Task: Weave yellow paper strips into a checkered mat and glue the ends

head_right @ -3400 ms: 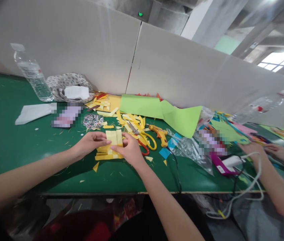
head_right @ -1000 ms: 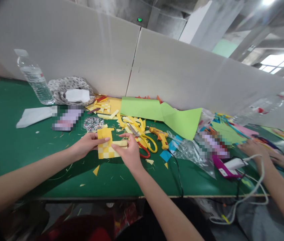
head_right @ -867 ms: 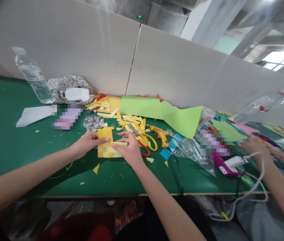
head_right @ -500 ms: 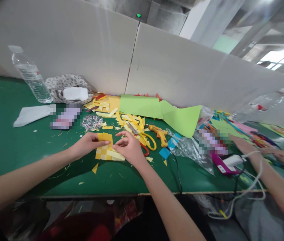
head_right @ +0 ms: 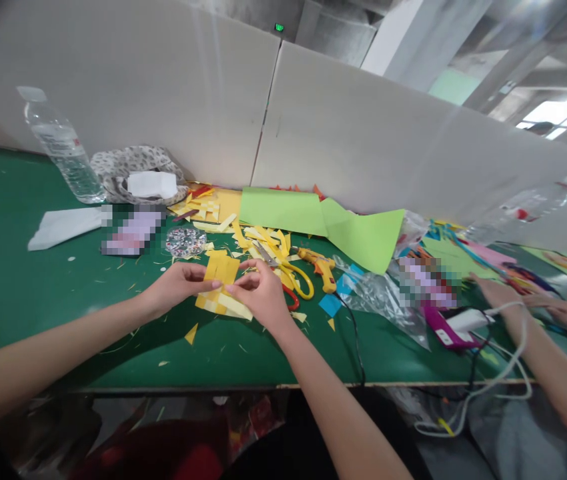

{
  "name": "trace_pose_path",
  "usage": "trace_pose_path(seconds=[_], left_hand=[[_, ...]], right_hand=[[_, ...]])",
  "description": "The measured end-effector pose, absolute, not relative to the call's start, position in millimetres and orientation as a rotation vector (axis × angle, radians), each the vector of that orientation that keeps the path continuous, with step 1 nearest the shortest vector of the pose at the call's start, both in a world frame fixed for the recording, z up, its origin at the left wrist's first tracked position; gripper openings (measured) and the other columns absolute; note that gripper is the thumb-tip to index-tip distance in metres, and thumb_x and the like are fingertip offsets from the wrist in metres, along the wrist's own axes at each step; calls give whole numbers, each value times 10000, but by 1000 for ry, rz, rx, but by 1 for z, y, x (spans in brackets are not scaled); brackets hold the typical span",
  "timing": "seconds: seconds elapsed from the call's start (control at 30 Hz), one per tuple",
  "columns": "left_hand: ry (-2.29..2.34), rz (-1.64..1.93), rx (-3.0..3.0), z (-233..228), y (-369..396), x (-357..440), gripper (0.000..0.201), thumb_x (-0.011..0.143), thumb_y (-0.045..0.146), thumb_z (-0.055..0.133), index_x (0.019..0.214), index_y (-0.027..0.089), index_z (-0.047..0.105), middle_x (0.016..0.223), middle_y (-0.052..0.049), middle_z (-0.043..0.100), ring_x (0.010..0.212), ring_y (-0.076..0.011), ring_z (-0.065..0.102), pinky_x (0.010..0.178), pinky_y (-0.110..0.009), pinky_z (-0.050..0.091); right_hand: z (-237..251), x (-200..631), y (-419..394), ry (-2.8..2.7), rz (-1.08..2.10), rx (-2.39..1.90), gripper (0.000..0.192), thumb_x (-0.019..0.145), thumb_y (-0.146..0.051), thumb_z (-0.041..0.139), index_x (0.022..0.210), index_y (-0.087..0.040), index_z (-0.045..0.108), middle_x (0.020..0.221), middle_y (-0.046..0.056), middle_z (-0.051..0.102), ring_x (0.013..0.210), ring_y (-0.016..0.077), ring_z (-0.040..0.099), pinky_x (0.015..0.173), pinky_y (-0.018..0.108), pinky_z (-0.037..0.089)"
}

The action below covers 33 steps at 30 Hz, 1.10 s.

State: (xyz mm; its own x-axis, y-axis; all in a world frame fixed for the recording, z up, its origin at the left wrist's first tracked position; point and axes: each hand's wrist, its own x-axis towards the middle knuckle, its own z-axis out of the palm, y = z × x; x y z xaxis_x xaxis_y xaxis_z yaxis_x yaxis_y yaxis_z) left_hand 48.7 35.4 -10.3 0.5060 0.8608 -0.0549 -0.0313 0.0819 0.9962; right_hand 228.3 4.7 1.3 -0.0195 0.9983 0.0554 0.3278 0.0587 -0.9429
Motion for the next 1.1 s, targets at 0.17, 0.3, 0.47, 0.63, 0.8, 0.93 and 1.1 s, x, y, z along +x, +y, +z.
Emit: trace_pose_path(seconds=[0.17,0.3,0.47,0.63,0.8,0.93,1.1], left_hand=[[895,760,1471,-13,35,50,421,580,399,731,429,161,417,435,79,308,406,-39,244,401,-212,164],[897,733,1490,-16,36,50,432,597,344,724,416,163,376,436,83,246,403,-38,197,406,-227,120],[844,647,1398,-16,37,48,188,593,326,722,582,173,614,530,44,543,463,-68,441,452,-196,324],[874,611,1372,-16,36,48,269,583,369,721,757,167,687,676,-17,669,622,-151,592,547,-238,444],[876,686,1329,-17,37,49,249,607,361,716,759,166,686,734,-38,690,649,-156,617,588,-250,475],[874,775,1204,-18,39,48,265,635,333,713,849,180,677,851,-53,701,689,-148,636,635,-253,499],[831,826,1193,-19,38,49,271,663,313,702,896,184,651,904,-47,697,728,-148,643,653,-251,509]], right_hand=[[6,234,6,-1512,1089,-1410,467,572,-312,728,968,-229,495,663,-18,624,624,164,620,599,311,490],[9,234,5,-1510,1090,-1343,413,594,-271,712,949,-231,505,638,-39,603,603,138,603,610,295,483],[7,228,3,-1508,1024,-1362,374,595,-246,700,916,-224,509,634,-31,604,603,144,600,613,298,486],[6,222,1,-1491,991,-1361,355,598,-260,694,896,-223,505,650,-26,616,612,150,610,625,305,494],[6,227,2,-1490,1000,-1399,438,578,-288,722,953,-236,502,706,-6,640,664,168,625,648,318,495],[3,234,4,-1536,1131,-1437,519,567,-301,734,1036,-248,516,707,-13,628,571,148,591,512,273,451],[-3,232,6,-1540,1108,-1391,501,552,-297,744,1016,-260,562,697,-8,608,600,163,587,517,286,461]])
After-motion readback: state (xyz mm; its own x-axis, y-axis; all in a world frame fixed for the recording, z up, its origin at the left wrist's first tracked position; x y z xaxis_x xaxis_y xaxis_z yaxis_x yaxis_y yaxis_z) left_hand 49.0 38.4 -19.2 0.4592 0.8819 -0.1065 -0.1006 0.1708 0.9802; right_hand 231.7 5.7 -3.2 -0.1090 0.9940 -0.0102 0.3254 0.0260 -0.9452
